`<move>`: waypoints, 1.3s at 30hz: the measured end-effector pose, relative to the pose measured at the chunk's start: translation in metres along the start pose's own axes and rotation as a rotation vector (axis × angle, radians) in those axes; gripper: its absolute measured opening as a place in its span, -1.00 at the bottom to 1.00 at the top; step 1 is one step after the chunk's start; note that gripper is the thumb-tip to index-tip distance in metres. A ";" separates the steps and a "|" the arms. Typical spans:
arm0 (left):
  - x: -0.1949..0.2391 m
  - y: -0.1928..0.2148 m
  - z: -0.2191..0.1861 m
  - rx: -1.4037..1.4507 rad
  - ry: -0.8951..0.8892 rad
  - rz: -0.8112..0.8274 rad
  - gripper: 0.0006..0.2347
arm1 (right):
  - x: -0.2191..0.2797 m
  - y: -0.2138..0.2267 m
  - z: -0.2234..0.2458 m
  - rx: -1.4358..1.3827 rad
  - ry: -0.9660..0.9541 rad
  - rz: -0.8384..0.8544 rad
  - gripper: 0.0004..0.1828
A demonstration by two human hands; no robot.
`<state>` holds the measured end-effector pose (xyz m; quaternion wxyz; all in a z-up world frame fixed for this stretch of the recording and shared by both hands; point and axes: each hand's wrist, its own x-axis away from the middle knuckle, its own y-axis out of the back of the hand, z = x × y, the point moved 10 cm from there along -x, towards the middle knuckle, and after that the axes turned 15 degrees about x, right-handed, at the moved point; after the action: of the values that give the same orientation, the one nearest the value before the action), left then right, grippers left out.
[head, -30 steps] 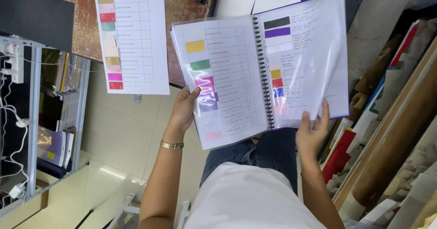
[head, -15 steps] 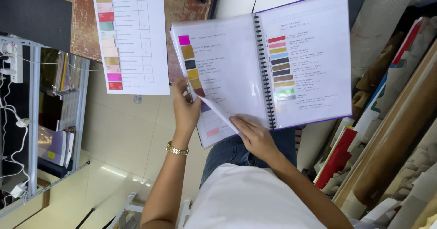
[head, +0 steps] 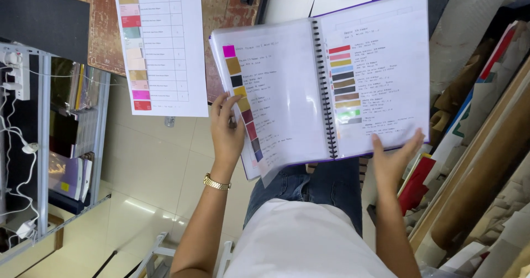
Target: A person is selecting and verifying materials by comparing a binder of color swatches with physical sheets of material on a shelf and recording information.
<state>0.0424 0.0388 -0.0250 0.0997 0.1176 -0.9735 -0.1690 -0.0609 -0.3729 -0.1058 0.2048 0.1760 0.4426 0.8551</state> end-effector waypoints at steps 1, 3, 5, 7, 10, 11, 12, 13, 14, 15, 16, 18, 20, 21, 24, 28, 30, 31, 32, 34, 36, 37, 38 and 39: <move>0.001 -0.001 -0.010 -0.068 -0.086 0.005 -0.63 | -0.005 -0.011 -0.019 -0.026 -0.067 0.068 0.03; 0.000 -0.005 -0.016 -0.131 -0.173 0.015 -0.60 | -0.013 -0.016 -0.025 -0.050 -0.137 0.132 0.11; 0.004 -0.005 -0.026 -0.306 -0.368 -0.010 -0.62 | -0.016 -0.007 0.003 -0.144 -0.173 0.136 0.01; 0.004 -0.003 -0.018 -0.365 -0.388 0.002 -0.64 | -0.011 -0.018 -0.020 -0.105 -0.183 0.106 0.00; 0.004 -0.008 -0.002 -0.408 -0.379 0.061 -0.68 | 0.006 -0.013 0.002 -0.072 -0.026 -0.037 -0.19; 0.004 -0.013 0.006 -0.393 -0.351 0.108 -0.68 | 0.016 -0.003 0.027 -0.077 0.142 -0.150 -0.34; 0.005 -0.015 -0.007 -0.395 -0.353 0.109 -0.68 | 0.026 -0.015 0.023 -0.079 0.140 -0.151 -0.34; 0.005 -0.015 -0.012 -0.297 -0.264 0.123 -0.69 | 0.038 -0.027 0.032 -0.092 0.273 -0.158 -0.40; 0.005 -0.017 -0.016 -0.199 -0.174 0.137 -0.69 | 0.052 -0.038 0.040 -0.105 0.408 -0.164 -0.45; 0.004 -0.018 -0.011 -0.200 -0.176 0.138 -0.69 | 0.057 -0.032 0.065 -0.106 0.406 -0.166 -0.45; 0.001 -0.017 0.006 -0.109 -0.055 0.132 -0.74 | 0.069 -0.032 0.105 -0.206 0.589 -0.088 -0.52; -0.001 -0.020 0.015 -0.018 0.065 0.127 -0.71 | 0.085 -0.028 0.150 -0.305 0.770 -0.010 -0.55; 0.002 -0.025 0.018 0.084 0.254 0.090 -0.61 | 0.107 -0.046 0.179 -0.357 0.993 0.307 -0.46; 0.000 -0.025 0.026 0.085 0.253 0.091 -0.61 | 0.105 -0.047 0.165 -0.356 0.993 0.305 -0.46; -0.002 -0.016 0.046 0.141 0.339 -0.001 -0.80 | 0.075 -0.053 0.114 -0.351 0.852 0.309 -0.11; -0.001 -0.011 0.024 0.213 0.329 -0.064 -0.84 | -0.006 -0.011 0.003 -0.070 0.154 -0.031 -0.06; 0.000 -0.013 0.010 0.238 0.314 -0.057 -0.80 | -0.019 -0.008 -0.041 0.010 -0.143 -0.018 0.13; 0.001 -0.015 0.006 0.255 0.311 -0.039 -0.79 | -0.022 -0.021 -0.052 -0.063 -0.169 0.048 0.10; 0.003 -0.018 0.002 0.269 0.313 -0.019 -0.78 | -0.022 -0.034 -0.064 -0.134 -0.199 0.116 0.07; 0.004 -0.018 -0.006 0.266 0.280 0.010 -0.78 | -0.020 -0.036 -0.069 -0.211 -0.181 0.044 0.03; 0.006 -0.020 -0.011 0.263 0.246 0.040 -0.78 | -0.015 -0.029 -0.056 -0.288 -0.160 -0.029 0.00; 0.007 -0.020 -0.011 0.249 0.238 0.049 -0.79 | -0.010 -0.017 -0.041 -0.277 -0.149 -0.104 -0.09; 0.008 -0.020 -0.011 0.233 0.231 0.056 -0.79 | -0.005 -0.006 -0.024 -0.267 -0.136 -0.176 -0.16; 0.008 -0.020 -0.012 0.231 0.229 0.057 -0.79 | 0.006 -0.013 -0.014 -0.269 -0.137 -0.177 -0.16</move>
<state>0.0418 0.0145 -0.0199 0.2006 0.1190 -0.9717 -0.0384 -0.0702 -0.3727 -0.1235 0.3310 0.1653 0.3227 0.8712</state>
